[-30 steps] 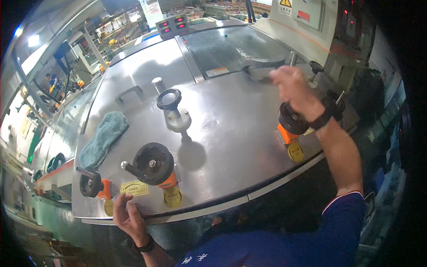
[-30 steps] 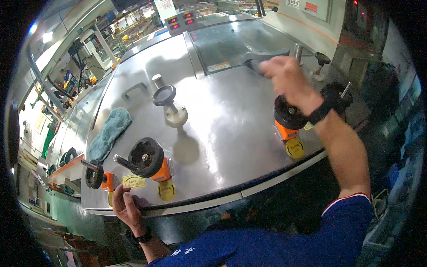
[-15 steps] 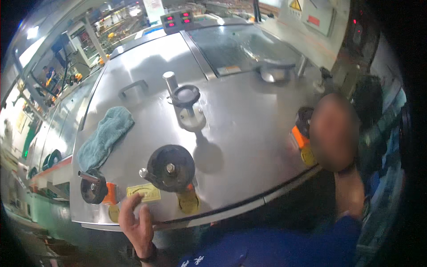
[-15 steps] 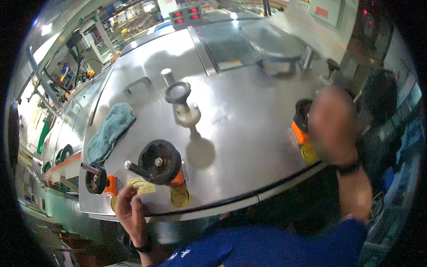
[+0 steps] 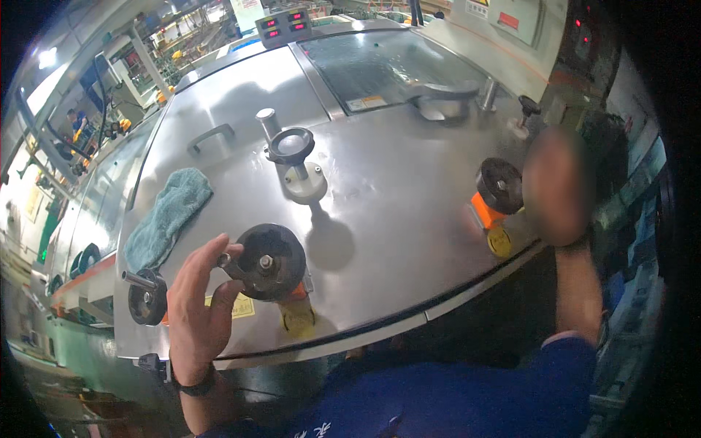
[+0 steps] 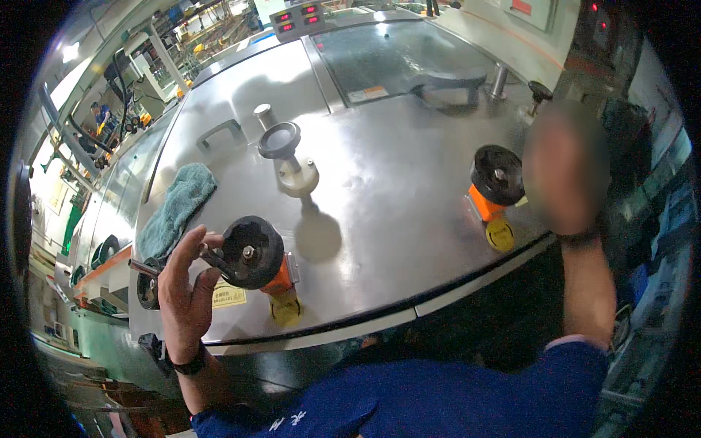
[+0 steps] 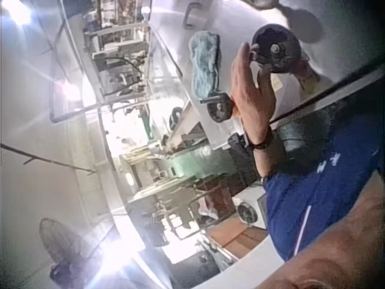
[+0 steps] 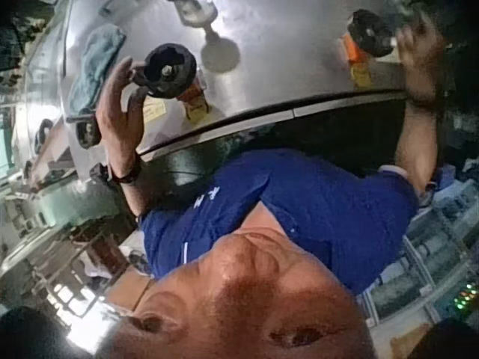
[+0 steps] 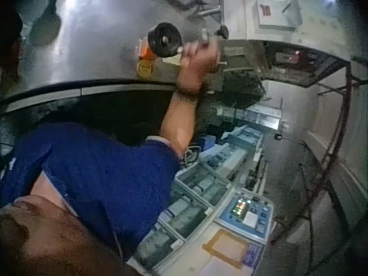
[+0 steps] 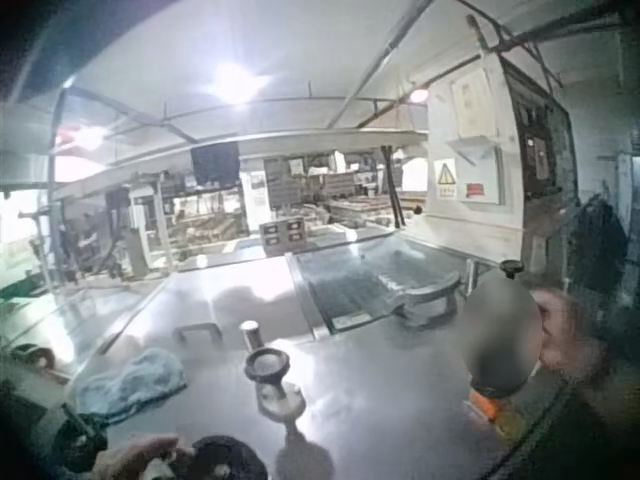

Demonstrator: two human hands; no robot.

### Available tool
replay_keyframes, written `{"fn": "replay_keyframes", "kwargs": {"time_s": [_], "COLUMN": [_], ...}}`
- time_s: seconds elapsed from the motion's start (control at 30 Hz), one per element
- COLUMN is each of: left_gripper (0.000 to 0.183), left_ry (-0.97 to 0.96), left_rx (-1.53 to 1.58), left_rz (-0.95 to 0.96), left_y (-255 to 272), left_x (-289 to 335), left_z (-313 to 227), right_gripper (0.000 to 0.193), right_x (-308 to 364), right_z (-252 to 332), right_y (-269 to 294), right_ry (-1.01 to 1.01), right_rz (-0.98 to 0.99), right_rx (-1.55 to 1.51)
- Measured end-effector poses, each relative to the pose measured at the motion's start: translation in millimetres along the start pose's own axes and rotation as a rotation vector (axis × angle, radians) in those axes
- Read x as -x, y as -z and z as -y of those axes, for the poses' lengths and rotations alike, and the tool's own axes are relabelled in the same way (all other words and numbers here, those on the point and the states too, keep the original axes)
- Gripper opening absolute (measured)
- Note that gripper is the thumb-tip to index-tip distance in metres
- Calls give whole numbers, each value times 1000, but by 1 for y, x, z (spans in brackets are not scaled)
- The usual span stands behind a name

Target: Checking industrial machine trays, wiping surfaces, and adjusting manual control valves on a metal tank.

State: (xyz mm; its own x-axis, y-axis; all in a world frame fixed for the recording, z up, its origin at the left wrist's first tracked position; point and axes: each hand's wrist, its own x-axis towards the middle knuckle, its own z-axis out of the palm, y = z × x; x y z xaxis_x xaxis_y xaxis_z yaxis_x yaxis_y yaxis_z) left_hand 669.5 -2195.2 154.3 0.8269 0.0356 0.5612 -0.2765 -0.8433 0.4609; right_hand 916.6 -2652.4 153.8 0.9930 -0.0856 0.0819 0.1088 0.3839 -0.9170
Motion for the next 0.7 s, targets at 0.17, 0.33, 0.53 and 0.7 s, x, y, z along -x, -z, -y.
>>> {"fn": "replay_keyframes", "kwargs": {"time_s": [0.17,0.33,0.53,0.7], "left_gripper": [46,32,31,25], "left_ry": [121,131,137,-182], "left_rx": [52,54,104,-97], "left_rz": [76,72,50,160], "left_y": [-4,1,3,-39], "left_x": [-19,-17,10,-33], "left_z": [-3,-6,-10,-36], "right_gripper": [22,19,11,23], "right_x": [-5,12,-14,35], "right_z": [-24,-3,-12,-16], "right_y": [-82,29,-63,-15], "right_ry": [105,92,47,144], "right_rz": [188,177,144,83], "right_rx": [300,-70,384,2]}}
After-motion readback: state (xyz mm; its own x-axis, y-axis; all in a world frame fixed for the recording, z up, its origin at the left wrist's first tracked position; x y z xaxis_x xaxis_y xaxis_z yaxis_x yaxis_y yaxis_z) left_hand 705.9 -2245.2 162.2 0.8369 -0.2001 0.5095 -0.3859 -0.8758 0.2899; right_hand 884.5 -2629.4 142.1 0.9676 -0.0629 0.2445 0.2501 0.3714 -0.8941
